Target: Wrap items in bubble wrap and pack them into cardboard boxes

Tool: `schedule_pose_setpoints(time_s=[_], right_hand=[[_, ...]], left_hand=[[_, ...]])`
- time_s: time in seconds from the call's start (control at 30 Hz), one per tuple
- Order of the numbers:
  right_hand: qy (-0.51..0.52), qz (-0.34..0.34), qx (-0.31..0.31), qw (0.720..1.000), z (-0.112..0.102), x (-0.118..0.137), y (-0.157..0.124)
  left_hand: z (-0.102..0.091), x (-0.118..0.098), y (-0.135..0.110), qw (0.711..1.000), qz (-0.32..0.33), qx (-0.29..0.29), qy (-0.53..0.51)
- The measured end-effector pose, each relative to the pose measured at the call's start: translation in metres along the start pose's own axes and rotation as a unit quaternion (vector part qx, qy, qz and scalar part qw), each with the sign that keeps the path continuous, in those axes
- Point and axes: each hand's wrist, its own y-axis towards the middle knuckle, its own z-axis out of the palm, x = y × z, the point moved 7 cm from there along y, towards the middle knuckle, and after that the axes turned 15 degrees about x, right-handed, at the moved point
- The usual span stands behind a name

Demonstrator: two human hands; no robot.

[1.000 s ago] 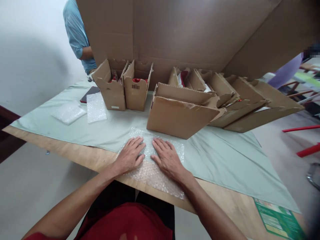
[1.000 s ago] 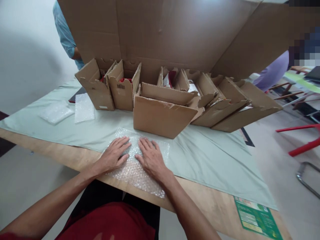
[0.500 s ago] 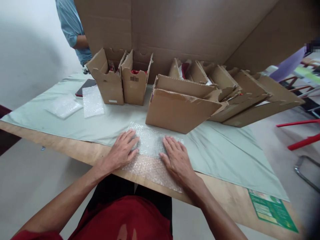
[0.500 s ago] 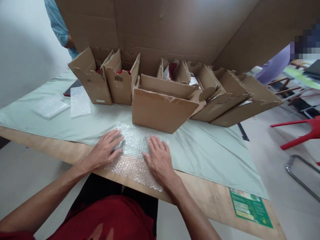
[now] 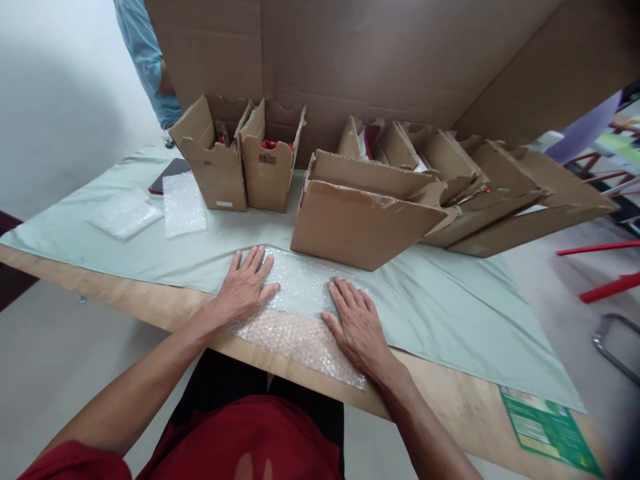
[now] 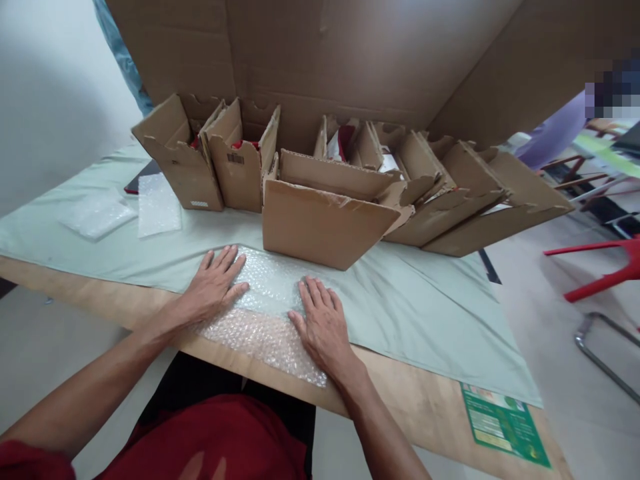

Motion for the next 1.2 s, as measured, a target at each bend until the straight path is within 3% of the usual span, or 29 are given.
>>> schedule_pose_setpoints(time_s=[0.2, 0.4, 0.5, 0.67, 0.8, 0.9, 1.0, 1.1, 1.2], right_hand=[[0.000, 0.006, -0.015, 1.000, -0.007, -0.003, 0.002], [0.036, 0.081, -0.068, 0.994, -0.023, -0.050, 0.001], [0.050, 0.102, -0.078, 0.990, -0.018, -0.064, 0.005], [0.082, 0.093, -0.121, 0.985, -0.013, -0.061, 0.005], [0.098, 0.043, -0.125, 0.986, -0.023, -0.052, -0.019], [0.111, -0.048, -0.051, 0.991, -0.022, -0.045, -0.051], [0.105, -0.082, -0.007, 0.991, -0.016, -0.048, -0.086], [0.091, -0.078, -0.013, 0.993, -0.010, -0.048, -0.106], [0.094, -0.100, -0.037, 0.990, -0.004, -0.030, -0.104]], left_hand=[[-0.007, -0.005, -0.005, 1.000, -0.008, 0.011, 0.018], [-0.023, 0.005, -0.010, 0.999, -0.002, -0.041, 0.013], [-0.018, 0.007, -0.005, 0.999, -0.015, -0.045, -0.012], [-0.010, 0.004, -0.001, 0.998, -0.029, -0.058, -0.001], [-0.012, 0.008, -0.008, 0.998, -0.018, -0.064, -0.020], [-0.022, 0.007, -0.019, 0.994, 0.013, -0.100, -0.040], [-0.032, -0.002, -0.033, 0.988, 0.064, -0.128, -0.063], [-0.032, -0.017, -0.043, 0.984, 0.118, -0.107, -0.081], [-0.024, -0.032, -0.048, 0.981, 0.164, -0.059, -0.088]])
